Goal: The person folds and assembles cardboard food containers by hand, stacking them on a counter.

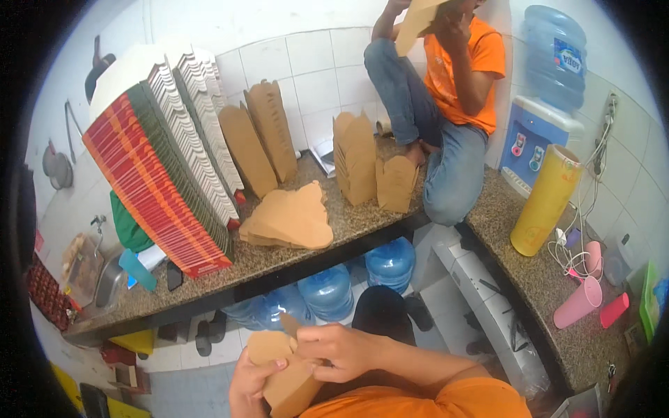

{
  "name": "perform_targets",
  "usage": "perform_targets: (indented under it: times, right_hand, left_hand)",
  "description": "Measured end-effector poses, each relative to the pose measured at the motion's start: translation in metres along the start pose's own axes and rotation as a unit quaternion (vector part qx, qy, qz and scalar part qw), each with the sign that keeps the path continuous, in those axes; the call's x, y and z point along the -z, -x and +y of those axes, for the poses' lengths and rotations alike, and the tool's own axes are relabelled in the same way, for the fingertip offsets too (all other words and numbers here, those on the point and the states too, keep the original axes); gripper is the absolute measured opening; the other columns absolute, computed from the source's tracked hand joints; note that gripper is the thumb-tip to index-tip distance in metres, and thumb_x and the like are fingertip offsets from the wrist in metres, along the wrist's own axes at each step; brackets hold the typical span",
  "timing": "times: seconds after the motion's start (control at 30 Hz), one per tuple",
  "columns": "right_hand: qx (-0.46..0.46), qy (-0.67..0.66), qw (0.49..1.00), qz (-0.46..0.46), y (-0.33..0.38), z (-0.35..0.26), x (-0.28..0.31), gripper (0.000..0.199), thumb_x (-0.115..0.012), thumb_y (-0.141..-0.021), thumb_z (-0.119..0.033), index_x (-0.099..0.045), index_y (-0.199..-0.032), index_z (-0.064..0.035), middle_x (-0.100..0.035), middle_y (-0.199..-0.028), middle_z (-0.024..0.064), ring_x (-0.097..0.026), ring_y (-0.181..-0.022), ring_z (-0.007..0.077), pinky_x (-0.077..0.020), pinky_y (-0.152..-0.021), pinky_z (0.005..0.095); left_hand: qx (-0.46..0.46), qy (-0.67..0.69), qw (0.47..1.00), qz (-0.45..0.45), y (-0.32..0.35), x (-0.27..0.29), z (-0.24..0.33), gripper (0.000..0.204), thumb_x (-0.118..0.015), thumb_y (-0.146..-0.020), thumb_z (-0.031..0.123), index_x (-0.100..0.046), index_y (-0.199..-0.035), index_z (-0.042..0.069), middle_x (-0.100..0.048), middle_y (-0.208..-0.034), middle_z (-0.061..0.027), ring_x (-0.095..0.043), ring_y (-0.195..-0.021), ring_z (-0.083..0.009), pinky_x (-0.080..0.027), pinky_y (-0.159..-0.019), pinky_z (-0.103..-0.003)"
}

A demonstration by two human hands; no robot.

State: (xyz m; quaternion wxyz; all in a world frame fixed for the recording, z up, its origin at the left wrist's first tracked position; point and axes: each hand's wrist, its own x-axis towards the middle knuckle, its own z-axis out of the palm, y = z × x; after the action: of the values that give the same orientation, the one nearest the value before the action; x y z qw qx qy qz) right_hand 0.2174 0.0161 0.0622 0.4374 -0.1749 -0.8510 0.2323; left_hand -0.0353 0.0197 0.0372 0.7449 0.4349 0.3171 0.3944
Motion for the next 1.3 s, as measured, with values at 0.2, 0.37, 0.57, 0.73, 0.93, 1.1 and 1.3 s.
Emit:
perform_targets:
  times: [0.2,0.37,0.57,0.73,0.93,1.1,1.3]
  right_hand:
    - [-0.176,-0.07,0.975,-0.116,0.001,-0.013,0.016,0.032,-0.066,-0.102,-0.026,-0.058,-0.085,-0.0006,-0.055,-0.077,0.0141,-0.06,-0.069,0.034,-0.0494,-0.066,0.0421]
    - [-0.141,0.036,0.977,-0.156,0.014,-0.007,-0.001,0.044,-0.053,-0.109,-0.032,-0.059,-0.085,0.0039,-0.06,-0.078,0.0238,-0.062,-0.074,0.044,-0.0494,-0.069,0.0496]
    - [-0.094,-0.021,0.986,-0.139,0.021,0.001,-0.006,0.04,-0.054,-0.109,-0.024,-0.058,-0.08,0.0037,-0.059,-0.075,0.0231,-0.061,-0.07,0.0422,-0.0493,-0.066,0.0494]
    - [-0.148,0.003,0.988,-0.043,0.02,0.005,0.018,0.035,-0.059,-0.106,-0.022,-0.057,-0.08,0.0012,-0.06,-0.075,0.0171,-0.06,-0.068,0.0398,-0.0496,-0.062,0.0472]
    - [-0.067,0.267,0.942,0.19,0.01,0.019,-0.026,0.032,-0.074,-0.096,-0.028,-0.067,-0.116,-0.0038,-0.068,-0.12,0.017,-0.065,-0.11,0.0352,-0.05,-0.093,0.0469]
    - [-0.098,0.158,0.973,0.138,0.024,0.044,-0.056,0.04,-0.072,-0.097,-0.03,-0.067,-0.131,-0.0094,-0.069,-0.131,0.0077,-0.058,-0.129,0.029,-0.0361,-0.11,0.0457]
    - [-0.082,0.034,0.977,0.193,0.033,0.043,-0.068,0.022,-0.08,-0.09,-0.011,-0.076,-0.111,-0.0071,-0.074,-0.116,0.0068,-0.065,-0.12,0.0264,-0.0417,-0.103,0.0396]
  left_hand:
    - [-0.062,-0.146,0.986,-0.053,0.024,-0.002,0.0,0.048,-0.081,-0.086,0.005,-0.062,-0.13,0.001,-0.071,-0.116,-0.0097,-0.067,-0.105,-0.0191,-0.054,-0.093,-0.035]
    - [-0.082,-0.154,0.984,0.031,0.022,-0.01,-0.015,0.038,-0.08,-0.084,0.006,-0.067,-0.12,0.001,-0.073,-0.108,-0.0066,-0.069,-0.099,-0.0186,-0.055,-0.09,-0.035]
    - [-0.036,-0.18,0.983,-0.011,0.017,0.006,-0.018,0.04,-0.077,-0.082,0.0,-0.067,-0.122,0.001,-0.073,-0.11,-0.0064,-0.069,-0.102,-0.0177,-0.055,-0.093,-0.035]
    - [-0.046,-0.186,0.981,0.019,0.033,0.015,-0.012,0.047,-0.076,-0.082,-0.003,-0.066,-0.128,0.0,-0.073,-0.119,-0.008,-0.068,-0.109,-0.017,-0.055,-0.093,-0.033]
    - [-0.19,-0.317,0.903,0.219,0.002,0.018,-0.045,0.04,-0.079,-0.093,0.008,-0.049,-0.121,0.005,-0.068,-0.108,-0.0089,-0.067,-0.099,-0.0169,-0.055,-0.082,-0.029]
    - [-0.203,-0.391,0.891,0.11,0.012,0.0,-0.045,0.039,-0.074,-0.097,0.009,-0.049,-0.126,0.005,-0.064,-0.117,-0.0128,-0.065,-0.108,-0.017,-0.054,-0.085,-0.029]
    - [-0.206,-0.324,0.916,0.112,0.012,0.002,-0.057,0.046,-0.068,-0.101,0.008,-0.044,-0.14,0.004,-0.063,-0.124,-0.0118,-0.066,-0.109,-0.0182,-0.053,-0.089,-0.03]
